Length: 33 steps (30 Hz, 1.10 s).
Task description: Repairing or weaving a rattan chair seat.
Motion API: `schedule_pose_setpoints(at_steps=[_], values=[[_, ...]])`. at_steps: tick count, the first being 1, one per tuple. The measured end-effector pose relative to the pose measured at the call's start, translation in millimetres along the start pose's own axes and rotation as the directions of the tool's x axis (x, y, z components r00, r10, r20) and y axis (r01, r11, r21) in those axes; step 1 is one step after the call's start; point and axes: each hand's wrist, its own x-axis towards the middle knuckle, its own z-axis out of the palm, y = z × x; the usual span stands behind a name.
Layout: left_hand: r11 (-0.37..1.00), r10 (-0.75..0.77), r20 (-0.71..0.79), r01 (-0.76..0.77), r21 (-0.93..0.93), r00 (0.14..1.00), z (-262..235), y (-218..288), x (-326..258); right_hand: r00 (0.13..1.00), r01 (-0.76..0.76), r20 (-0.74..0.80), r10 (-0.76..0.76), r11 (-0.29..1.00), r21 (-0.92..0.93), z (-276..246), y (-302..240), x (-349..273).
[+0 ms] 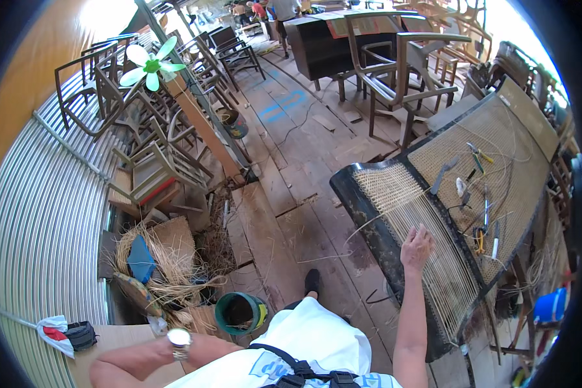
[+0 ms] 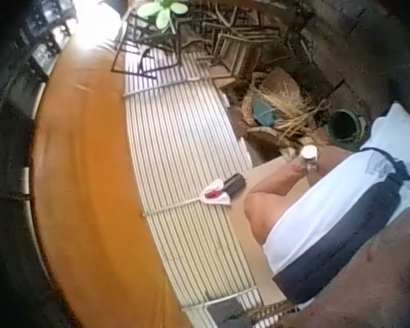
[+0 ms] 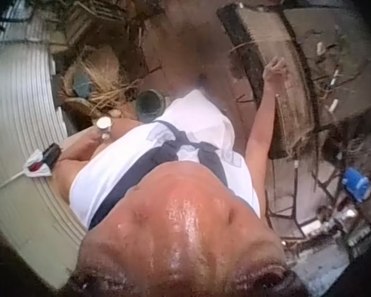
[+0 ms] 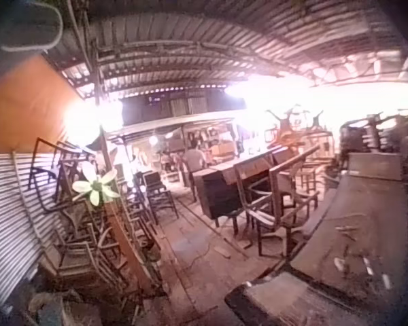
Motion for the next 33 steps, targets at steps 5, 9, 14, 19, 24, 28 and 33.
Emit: schedule_pose_setpoints(at_steps=[5,9,14,19,24,28,33], values=[[0.991,0.086,0.044,-0.090,0.097,0.995,-28.6,55.4,-37.4,0.993,-0.061,0.098,0.061,0.998,0.004,-2.4,-0.4,-0.6],[0.810,-0.556,0.059,0.525,0.259,0.829,-27.7,60.6,-22.8,0.993,-0.070,0.096,0.070,0.998,0.003,-6.8,-3.0,0.3],[0.963,-0.258,-0.003,0.258,0.080,0.966,-22.9,37.2,-25.5,0.988,-0.108,0.109,0.107,0.994,0.004,-7.5,-4.8,0.9],[0.973,0.207,0.123,-0.191,-0.132,0.970,-31.2,36.5,-47.4,0.995,-0.072,0.065,0.073,0.997,-0.026,-2.1,-1.2,-0.1],[0.996,0.011,0.115,-0.021,0.084,0.993,-36.6,52.5,-34.2,0.995,-0.067,0.076,0.069,0.997,-0.028,-0.4,0.6,-1.8],[0.892,-0.294,-0.212,0.347,0.288,0.932,-21.3,61.8,-12.5,0.996,-0.065,0.056,0.067,0.997,-0.038,-1.0,1.2,-3.5],[0.896,-0.378,-0.170,0.406,0.182,0.910,-16.7,62.6,-12.1,0.993,-0.048,0.103,0.050,0.999,-0.021,-1.6,1.5,-2.2]])
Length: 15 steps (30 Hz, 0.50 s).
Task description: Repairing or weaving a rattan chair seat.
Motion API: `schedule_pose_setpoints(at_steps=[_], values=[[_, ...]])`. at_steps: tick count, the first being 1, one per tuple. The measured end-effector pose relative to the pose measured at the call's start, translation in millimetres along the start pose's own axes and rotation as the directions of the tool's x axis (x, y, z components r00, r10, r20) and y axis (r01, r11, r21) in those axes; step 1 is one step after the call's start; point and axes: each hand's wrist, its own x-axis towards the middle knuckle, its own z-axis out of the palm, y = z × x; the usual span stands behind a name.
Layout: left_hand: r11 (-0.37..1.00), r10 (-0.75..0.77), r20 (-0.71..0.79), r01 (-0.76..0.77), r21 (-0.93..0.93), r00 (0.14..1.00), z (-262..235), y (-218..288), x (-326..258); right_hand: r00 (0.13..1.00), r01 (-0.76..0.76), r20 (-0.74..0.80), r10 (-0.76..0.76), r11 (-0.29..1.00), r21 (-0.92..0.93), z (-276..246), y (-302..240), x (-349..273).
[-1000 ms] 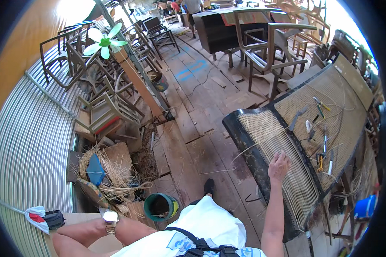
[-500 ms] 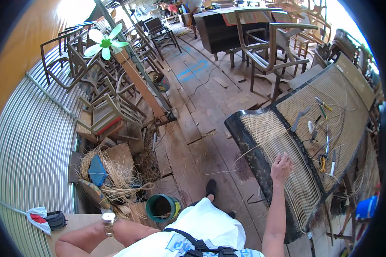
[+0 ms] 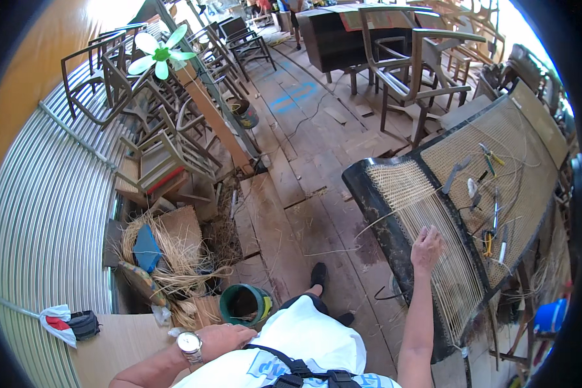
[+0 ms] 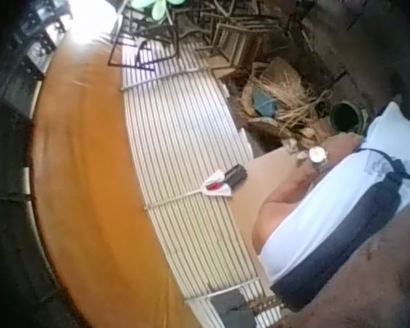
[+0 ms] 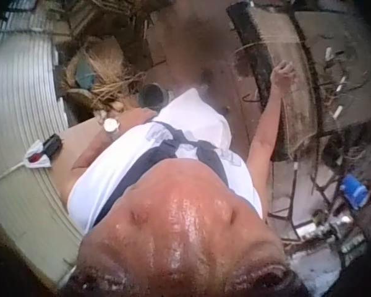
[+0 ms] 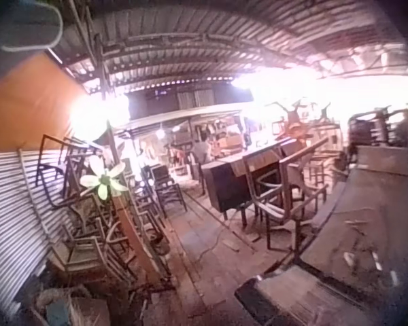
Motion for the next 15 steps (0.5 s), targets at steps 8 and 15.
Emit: schedule_pose_setpoints(at_steps=[8,15], values=[[0.328,0.563,-0.259,-0.499,-0.802,0.785,-23.4,-46.9,-57.1,0.999,-0.015,0.047,0.012,0.998,0.067,-2.6,-1.4,3.4],[0.423,-0.202,-0.359,-0.249,-0.871,0.911,31.4,-165.2,100.3,1.000,-0.002,-0.015,0.002,1.000,0.008,8.3,7.6,4.7]])
